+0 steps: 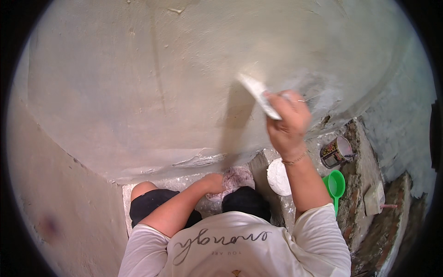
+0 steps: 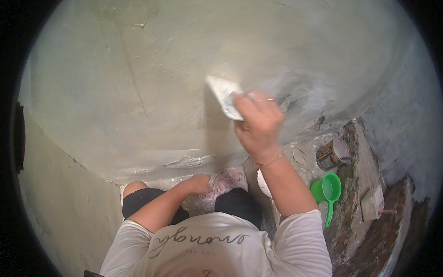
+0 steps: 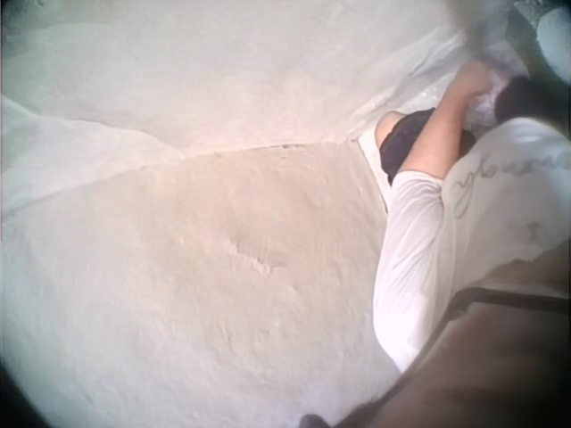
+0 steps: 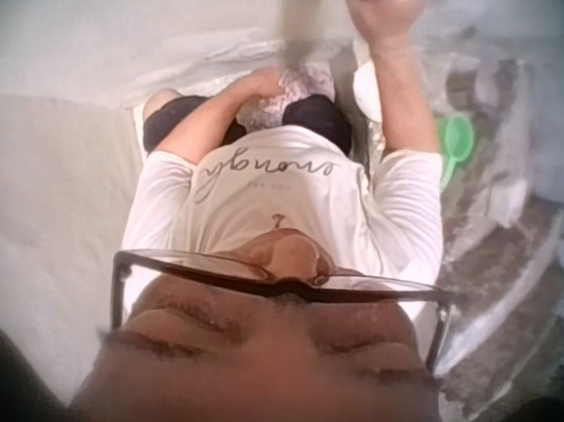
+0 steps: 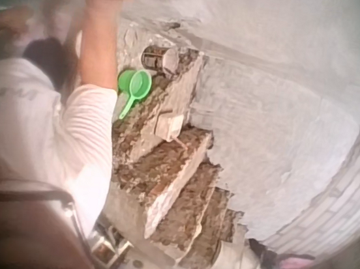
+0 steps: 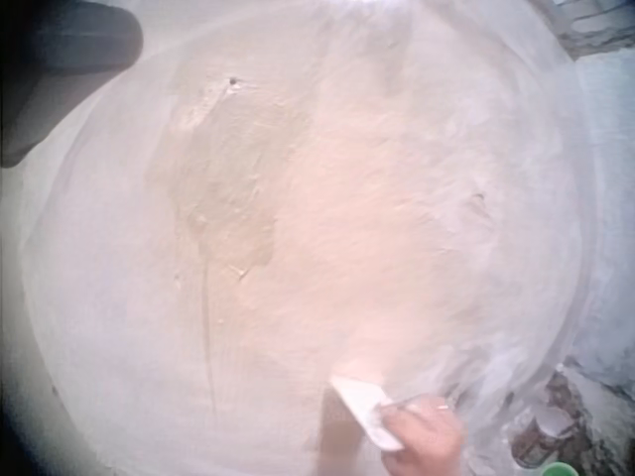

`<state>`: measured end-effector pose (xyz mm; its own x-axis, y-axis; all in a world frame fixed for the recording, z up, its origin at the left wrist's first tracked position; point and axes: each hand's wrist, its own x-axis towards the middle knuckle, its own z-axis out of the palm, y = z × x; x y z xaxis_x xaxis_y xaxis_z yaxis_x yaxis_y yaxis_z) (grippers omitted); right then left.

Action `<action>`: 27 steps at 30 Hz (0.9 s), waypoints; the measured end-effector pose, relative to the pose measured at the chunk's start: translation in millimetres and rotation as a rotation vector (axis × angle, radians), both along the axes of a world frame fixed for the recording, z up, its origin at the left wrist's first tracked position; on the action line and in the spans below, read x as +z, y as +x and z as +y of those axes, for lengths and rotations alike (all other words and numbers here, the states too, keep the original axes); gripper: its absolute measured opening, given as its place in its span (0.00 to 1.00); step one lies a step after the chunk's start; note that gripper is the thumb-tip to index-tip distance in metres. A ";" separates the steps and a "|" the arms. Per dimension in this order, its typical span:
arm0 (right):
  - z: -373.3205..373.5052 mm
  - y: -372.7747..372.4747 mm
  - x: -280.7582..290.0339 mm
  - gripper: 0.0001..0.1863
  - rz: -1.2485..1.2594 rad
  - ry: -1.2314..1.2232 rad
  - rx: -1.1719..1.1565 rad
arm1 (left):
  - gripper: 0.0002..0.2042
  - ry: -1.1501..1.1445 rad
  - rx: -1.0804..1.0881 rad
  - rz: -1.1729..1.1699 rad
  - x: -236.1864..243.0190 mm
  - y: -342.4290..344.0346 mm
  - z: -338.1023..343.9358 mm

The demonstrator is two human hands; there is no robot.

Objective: The person applies a white substance to a wall using a spatula, smoothing it over damaged areas and picking up more substance from a container as needed.

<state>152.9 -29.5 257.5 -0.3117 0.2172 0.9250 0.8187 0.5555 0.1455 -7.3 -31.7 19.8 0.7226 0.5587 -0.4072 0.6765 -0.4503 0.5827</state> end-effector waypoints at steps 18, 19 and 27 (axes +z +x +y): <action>-28.0 -19.2 -117.4 0.10 -0.324 -0.688 -0.057 | 0.19 0.015 -0.105 0.108 -11.9 13.9 0.9; -19.7 -17.2 -105.7 0.10 -0.296 -0.651 -0.061 | 0.18 0.031 -0.063 0.080 -12.1 9.4 -1.8; -16.2 1.0 0.2 0.18 0.219 -0.079 0.002 | 0.25 0.019 -0.028 0.012 -5.5 -1.1 -0.1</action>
<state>153.9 -45.8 257.8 -0.1060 0.2912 0.9508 0.8247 0.5599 -0.0795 -8.4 -31.9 14.3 0.7334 0.5458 -0.4052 0.6701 -0.4802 0.5660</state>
